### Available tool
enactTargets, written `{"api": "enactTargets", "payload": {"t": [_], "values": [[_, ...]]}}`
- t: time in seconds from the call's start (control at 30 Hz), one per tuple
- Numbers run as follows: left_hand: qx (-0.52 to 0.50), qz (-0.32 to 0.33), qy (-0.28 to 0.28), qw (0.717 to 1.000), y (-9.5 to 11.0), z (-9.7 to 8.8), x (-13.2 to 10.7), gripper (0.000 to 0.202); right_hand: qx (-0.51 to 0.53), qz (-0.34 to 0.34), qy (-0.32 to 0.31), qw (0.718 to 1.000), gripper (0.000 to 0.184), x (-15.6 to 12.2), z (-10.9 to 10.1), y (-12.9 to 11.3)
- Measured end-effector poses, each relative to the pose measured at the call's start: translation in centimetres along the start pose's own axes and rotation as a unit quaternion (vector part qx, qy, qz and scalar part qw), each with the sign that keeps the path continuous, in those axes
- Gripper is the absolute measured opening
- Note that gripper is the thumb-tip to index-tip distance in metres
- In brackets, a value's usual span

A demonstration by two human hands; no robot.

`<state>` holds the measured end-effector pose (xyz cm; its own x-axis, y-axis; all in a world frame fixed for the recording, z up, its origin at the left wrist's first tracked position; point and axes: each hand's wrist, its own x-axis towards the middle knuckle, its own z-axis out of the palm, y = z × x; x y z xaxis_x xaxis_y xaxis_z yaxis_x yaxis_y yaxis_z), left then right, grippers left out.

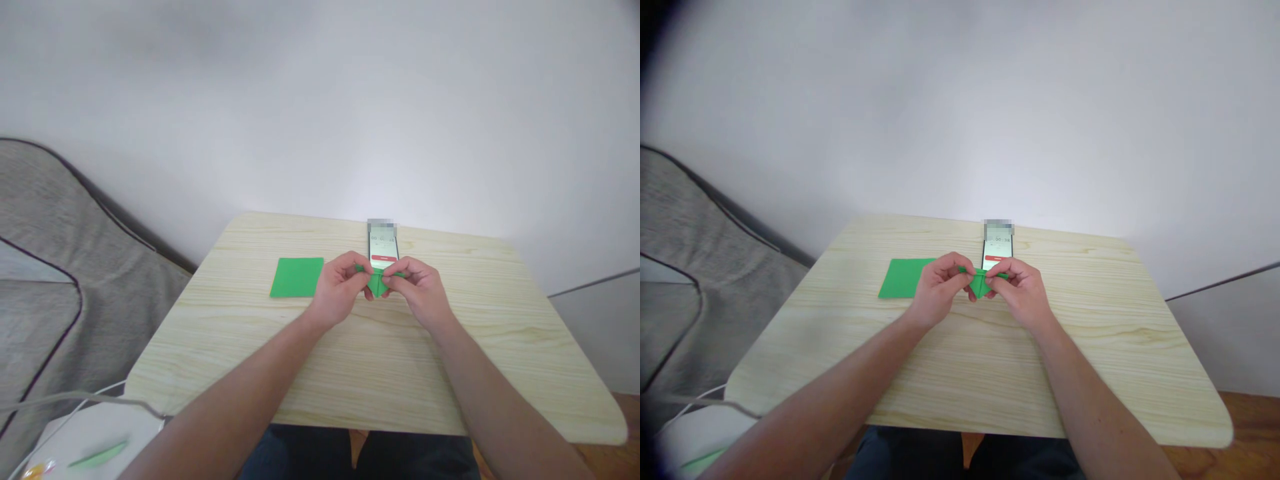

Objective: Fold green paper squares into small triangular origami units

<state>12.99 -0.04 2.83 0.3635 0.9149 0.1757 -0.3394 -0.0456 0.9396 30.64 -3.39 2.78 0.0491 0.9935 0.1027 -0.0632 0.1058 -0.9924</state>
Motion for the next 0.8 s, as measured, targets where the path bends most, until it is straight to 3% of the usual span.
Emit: {"api": "enactTargets", "payload": {"t": [0.33, 0.8], "values": [[0.005, 0.0, 0.01, 1.0, 0.1, 0.0, 0.0, 0.002, -0.044, -0.028, 0.019, 0.998, 0.007, -0.1, 0.1, 0.0], [0.056, -0.056, 0.033, 0.996, -0.5, -0.2, 0.3, 0.033, -0.159, -0.156, 0.032, 0.974, 0.012, -0.5, -0.1, 0.6]]}}
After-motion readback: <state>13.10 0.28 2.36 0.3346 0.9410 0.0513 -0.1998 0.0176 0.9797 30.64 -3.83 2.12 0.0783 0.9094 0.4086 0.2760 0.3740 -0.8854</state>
